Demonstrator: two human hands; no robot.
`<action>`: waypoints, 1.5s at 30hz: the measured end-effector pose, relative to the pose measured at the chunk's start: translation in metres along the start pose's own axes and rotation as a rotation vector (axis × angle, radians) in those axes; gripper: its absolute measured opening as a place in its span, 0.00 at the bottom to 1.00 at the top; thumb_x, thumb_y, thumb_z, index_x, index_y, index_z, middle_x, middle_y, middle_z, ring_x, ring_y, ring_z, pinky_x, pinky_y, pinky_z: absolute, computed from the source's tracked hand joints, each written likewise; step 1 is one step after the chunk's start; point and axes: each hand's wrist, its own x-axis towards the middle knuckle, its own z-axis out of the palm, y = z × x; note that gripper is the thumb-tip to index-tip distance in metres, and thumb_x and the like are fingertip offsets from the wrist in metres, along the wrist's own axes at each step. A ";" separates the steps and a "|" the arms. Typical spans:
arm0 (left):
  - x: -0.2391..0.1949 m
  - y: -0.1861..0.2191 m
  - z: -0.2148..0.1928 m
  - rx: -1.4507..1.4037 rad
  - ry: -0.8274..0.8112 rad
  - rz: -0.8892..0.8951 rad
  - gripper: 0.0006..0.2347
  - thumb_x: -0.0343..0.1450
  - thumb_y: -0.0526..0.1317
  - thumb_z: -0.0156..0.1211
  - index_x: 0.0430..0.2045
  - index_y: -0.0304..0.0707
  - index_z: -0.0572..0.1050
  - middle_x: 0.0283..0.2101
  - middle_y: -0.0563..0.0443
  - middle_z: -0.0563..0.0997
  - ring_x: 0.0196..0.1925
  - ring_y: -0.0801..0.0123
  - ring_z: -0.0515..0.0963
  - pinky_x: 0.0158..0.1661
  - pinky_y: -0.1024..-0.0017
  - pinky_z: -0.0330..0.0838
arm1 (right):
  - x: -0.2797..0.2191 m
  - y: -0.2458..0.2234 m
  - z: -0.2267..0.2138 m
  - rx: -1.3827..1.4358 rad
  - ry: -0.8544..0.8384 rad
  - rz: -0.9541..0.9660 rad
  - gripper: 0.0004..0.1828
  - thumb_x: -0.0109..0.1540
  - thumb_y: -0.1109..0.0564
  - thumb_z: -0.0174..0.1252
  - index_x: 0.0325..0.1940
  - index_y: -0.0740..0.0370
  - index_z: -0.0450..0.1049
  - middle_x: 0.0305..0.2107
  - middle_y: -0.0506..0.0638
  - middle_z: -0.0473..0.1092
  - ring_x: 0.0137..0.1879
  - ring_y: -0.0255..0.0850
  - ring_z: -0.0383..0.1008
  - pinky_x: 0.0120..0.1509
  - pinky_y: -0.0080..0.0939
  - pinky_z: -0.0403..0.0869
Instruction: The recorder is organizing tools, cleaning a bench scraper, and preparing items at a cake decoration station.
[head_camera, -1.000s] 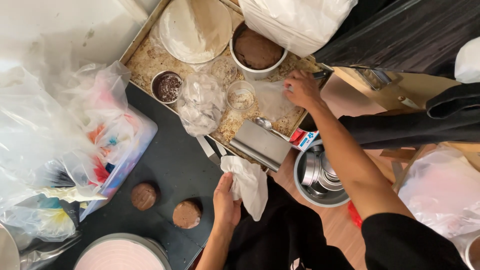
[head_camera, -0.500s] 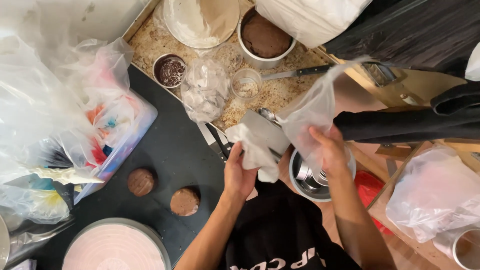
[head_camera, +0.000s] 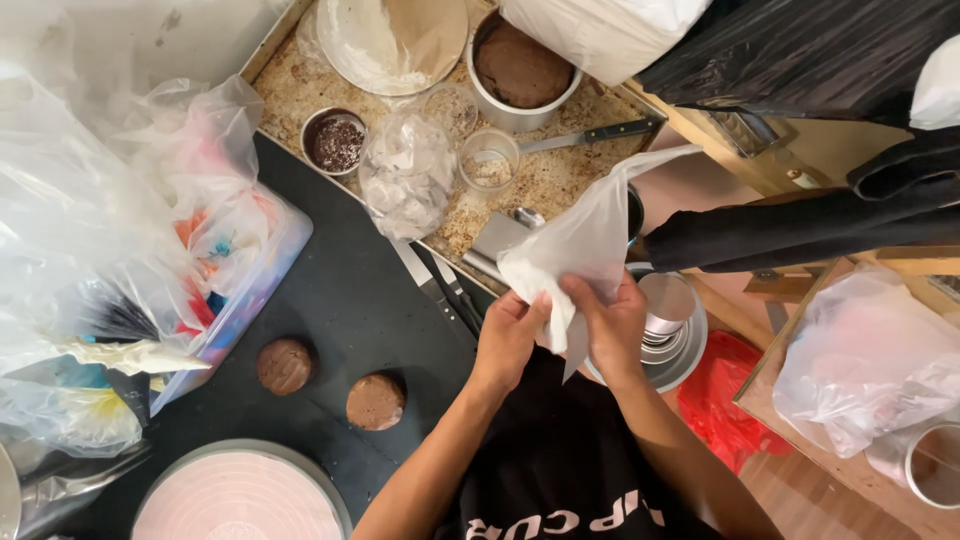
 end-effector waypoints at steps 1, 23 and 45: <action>0.000 0.002 0.000 -0.002 0.004 0.001 0.10 0.76 0.35 0.58 0.49 0.32 0.76 0.42 0.50 0.83 0.37 0.75 0.81 0.39 0.75 0.77 | -0.002 0.007 -0.002 -0.002 -0.003 0.003 0.15 0.61 0.62 0.67 0.51 0.66 0.76 0.40 0.49 0.78 0.43 0.34 0.78 0.49 0.34 0.76; 0.015 0.032 -0.083 0.091 0.186 0.167 0.08 0.76 0.36 0.60 0.41 0.29 0.80 0.37 0.52 0.83 0.35 0.75 0.80 0.36 0.73 0.75 | -0.018 0.030 -0.045 0.035 0.152 0.038 0.09 0.63 0.58 0.67 0.45 0.60 0.77 0.30 0.38 0.72 0.28 0.24 0.63 0.29 0.26 0.60; -0.117 0.112 -0.127 -0.187 0.579 0.502 0.15 0.78 0.41 0.51 0.49 0.22 0.74 0.42 0.37 0.84 0.40 0.57 0.85 0.44 0.61 0.80 | 0.152 0.073 -0.093 -0.071 0.240 0.072 0.06 0.60 0.58 0.67 0.31 0.56 0.75 0.24 0.42 0.69 0.26 0.33 0.68 0.28 0.31 0.65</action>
